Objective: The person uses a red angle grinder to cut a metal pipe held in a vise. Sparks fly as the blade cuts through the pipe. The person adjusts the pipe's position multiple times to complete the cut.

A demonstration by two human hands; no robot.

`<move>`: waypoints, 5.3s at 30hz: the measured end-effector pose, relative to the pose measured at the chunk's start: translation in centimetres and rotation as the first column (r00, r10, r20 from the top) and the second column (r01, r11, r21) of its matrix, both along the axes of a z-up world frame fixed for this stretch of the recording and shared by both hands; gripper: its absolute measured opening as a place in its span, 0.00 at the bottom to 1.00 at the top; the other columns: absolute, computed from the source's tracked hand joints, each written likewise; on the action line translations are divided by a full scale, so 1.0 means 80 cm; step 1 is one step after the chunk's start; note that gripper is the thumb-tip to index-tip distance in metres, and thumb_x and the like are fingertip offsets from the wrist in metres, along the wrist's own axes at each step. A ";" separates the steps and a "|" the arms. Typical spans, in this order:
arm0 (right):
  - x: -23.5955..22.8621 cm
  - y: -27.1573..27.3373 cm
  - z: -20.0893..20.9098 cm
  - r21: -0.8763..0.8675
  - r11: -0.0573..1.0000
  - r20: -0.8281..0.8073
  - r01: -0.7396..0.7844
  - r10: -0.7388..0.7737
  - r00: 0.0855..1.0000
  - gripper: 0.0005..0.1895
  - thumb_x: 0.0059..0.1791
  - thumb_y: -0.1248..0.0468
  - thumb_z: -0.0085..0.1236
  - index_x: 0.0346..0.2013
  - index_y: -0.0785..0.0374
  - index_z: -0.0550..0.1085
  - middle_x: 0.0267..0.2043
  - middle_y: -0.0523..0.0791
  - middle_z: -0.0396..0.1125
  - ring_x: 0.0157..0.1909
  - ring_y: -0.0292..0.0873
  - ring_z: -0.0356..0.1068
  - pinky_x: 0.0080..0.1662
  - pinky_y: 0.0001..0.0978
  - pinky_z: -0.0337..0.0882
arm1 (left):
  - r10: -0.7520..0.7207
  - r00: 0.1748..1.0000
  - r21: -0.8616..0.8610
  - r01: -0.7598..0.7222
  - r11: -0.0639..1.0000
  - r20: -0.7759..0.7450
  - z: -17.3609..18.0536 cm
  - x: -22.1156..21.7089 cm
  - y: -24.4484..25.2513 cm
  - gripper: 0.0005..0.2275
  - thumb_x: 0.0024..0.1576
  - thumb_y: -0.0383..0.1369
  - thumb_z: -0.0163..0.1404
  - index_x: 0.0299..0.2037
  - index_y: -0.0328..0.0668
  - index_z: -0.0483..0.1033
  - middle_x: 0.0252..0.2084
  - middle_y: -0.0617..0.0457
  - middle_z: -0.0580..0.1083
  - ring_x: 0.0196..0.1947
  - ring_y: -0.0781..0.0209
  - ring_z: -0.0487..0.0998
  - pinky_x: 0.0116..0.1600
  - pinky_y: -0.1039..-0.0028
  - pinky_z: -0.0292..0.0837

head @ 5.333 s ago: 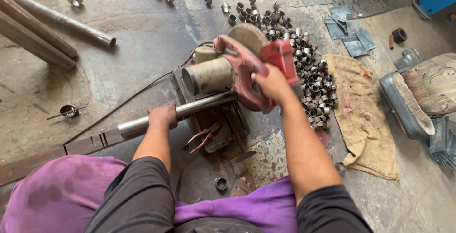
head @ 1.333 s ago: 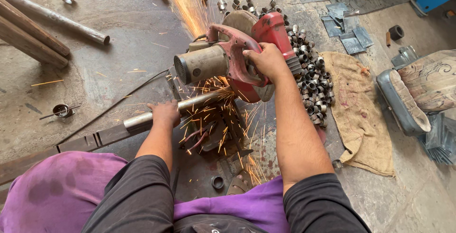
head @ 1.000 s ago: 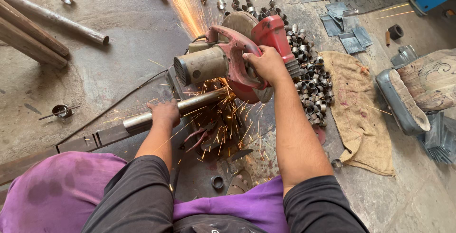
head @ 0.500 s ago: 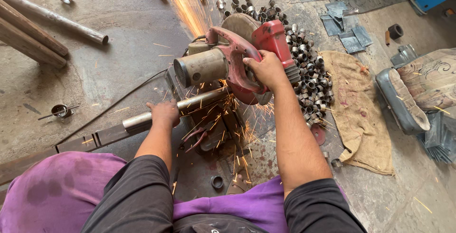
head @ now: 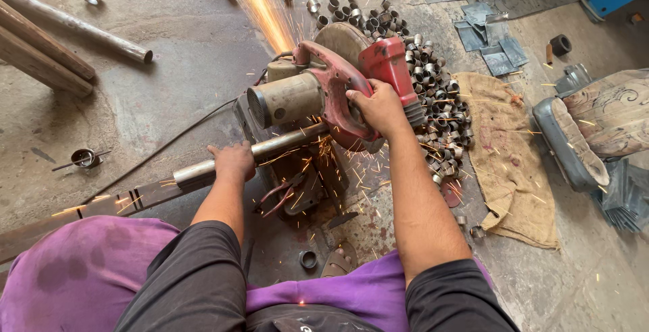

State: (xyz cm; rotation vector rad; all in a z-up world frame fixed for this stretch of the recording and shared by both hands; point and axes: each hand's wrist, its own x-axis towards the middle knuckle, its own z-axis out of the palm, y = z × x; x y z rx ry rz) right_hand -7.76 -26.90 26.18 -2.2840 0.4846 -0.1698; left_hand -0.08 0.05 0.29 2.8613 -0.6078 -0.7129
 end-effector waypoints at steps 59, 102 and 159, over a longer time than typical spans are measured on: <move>-0.049 0.001 -0.043 -0.048 0.998 0.154 -0.045 0.052 0.987 0.20 0.49 0.58 0.64 0.50 0.69 0.77 0.40 0.48 0.77 0.40 0.37 0.75 0.46 0.31 0.74 | 0.026 1.000 0.041 -0.026 0.999 0.000 0.016 -0.004 0.005 0.26 0.57 0.31 0.56 0.66 0.50 0.65 0.62 0.49 0.73 0.62 0.46 0.74 0.71 0.29 0.40; 0.144 -0.021 0.075 0.012 1.000 -0.326 -0.002 0.006 0.945 0.20 0.47 0.55 0.63 0.45 0.68 0.79 0.35 0.47 0.74 0.33 0.42 0.72 0.36 0.39 0.72 | -0.005 1.000 -0.087 0.007 0.996 0.025 0.001 -0.010 0.002 0.22 0.59 0.31 0.53 0.63 0.52 0.64 0.63 0.51 0.69 0.66 0.53 0.68 0.63 0.45 0.65; 0.178 -0.020 0.096 -0.116 0.990 -0.337 -0.082 0.038 0.941 0.21 0.46 0.50 0.65 0.42 0.65 0.80 0.37 0.47 0.75 0.36 0.43 0.72 0.38 0.42 0.71 | 0.091 0.996 -0.113 -0.087 0.990 0.027 0.012 0.033 0.028 0.25 0.53 0.38 0.54 0.64 0.52 0.68 0.63 0.52 0.71 0.65 0.53 0.69 0.65 0.49 0.62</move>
